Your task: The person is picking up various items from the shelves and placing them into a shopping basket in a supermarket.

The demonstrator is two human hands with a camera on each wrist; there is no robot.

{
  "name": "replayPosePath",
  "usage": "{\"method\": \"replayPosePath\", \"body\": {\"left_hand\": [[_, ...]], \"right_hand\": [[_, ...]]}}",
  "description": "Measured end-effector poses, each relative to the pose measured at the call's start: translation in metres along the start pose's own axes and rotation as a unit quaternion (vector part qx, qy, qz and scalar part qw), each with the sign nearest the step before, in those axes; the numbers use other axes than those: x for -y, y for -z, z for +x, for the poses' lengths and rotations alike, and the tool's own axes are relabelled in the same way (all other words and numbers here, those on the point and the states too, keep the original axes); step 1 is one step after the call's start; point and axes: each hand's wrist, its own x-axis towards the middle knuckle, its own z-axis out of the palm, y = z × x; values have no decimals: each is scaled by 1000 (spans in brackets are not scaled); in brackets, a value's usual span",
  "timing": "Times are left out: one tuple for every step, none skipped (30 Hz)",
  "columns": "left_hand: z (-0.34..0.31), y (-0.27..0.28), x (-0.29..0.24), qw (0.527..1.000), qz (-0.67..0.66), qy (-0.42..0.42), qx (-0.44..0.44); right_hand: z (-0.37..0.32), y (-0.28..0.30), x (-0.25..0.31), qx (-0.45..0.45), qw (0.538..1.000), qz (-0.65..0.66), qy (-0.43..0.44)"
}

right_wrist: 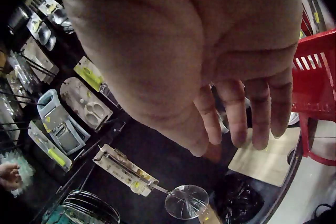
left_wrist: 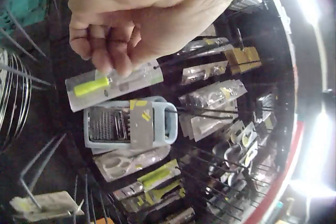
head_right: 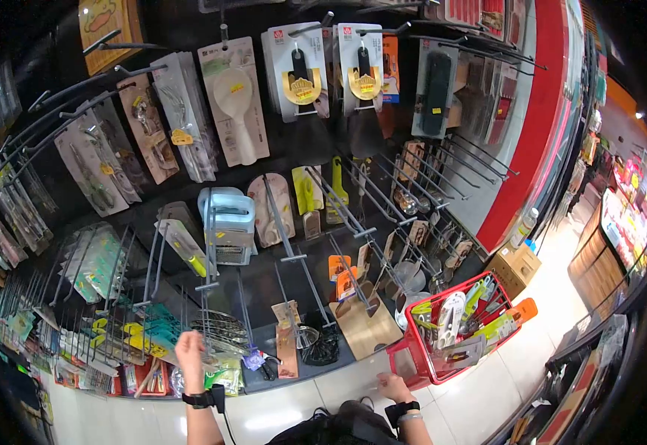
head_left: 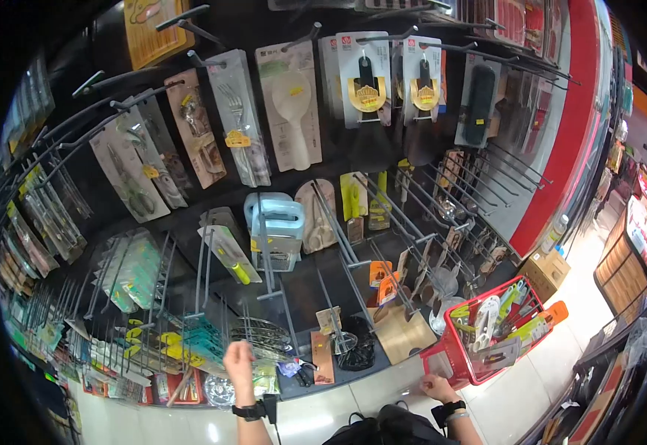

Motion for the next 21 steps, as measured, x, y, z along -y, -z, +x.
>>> {"method": "replayPosePath", "body": {"left_hand": [[-8,-9,-1,999,-14,-21,29],[-19,-21,-18,997,-12,-36,61],[-24,-27,-16,994,25,-43,92],[-28,-30,-15,989,62,-50,121],[-31,-34,-22,980,106,-72,150],[-36,-38,-40,968,150,-93,177],[-41,-41,-60,965,147,-63,209],[-42,-44,-72,967,149,-66,195],[-43,-45,-82,963,131,-66,228],[-44,-47,-94,956,114,-65,261],[-46,-49,-112,955,105,-43,274],[-47,-50,-126,958,110,-47,262],[-49,-52,-139,953,121,-78,266],[-50,-54,-150,947,131,-109,272],[-52,-57,-160,949,123,-120,265],[-54,-60,-167,951,124,-123,256],[-56,-63,-172,954,121,-137,236],[-58,-68,-176,957,118,-151,217],[-61,-75,-177,963,118,-154,186],[-64,-82,-177,964,117,-157,178],[-69,-90,-175,972,88,-151,156]], "right_hand": [[0,3,4,-1,1000,8,-7],[2,5,4,0,1000,6,2],[5,5,2,6,1000,23,-12],[8,5,1,13,999,41,-24],[11,5,0,20,998,51,-31],[11,10,7,18,999,42,-12],[12,13,9,16,999,32,2],[16,11,8,14,999,23,16],[22,9,3,26,999,34,10],[26,6,-3,30,998,53,18],[29,5,-9,31,998,53,31],[32,6,-9,32,997,53,43],[31,8,-10,41,998,31,42],[14,36,35,45,997,39,54],[11,43,36,49,997,28,50],[13,46,33,51,998,16,45],[18,40,14,49,995,61,61],[24,34,-5,45,993,66,88],[22,36,-11,56,993,83,59],[19,40,-13,66,992,100,30],[23,36,-26,70,994,86,22]]}}
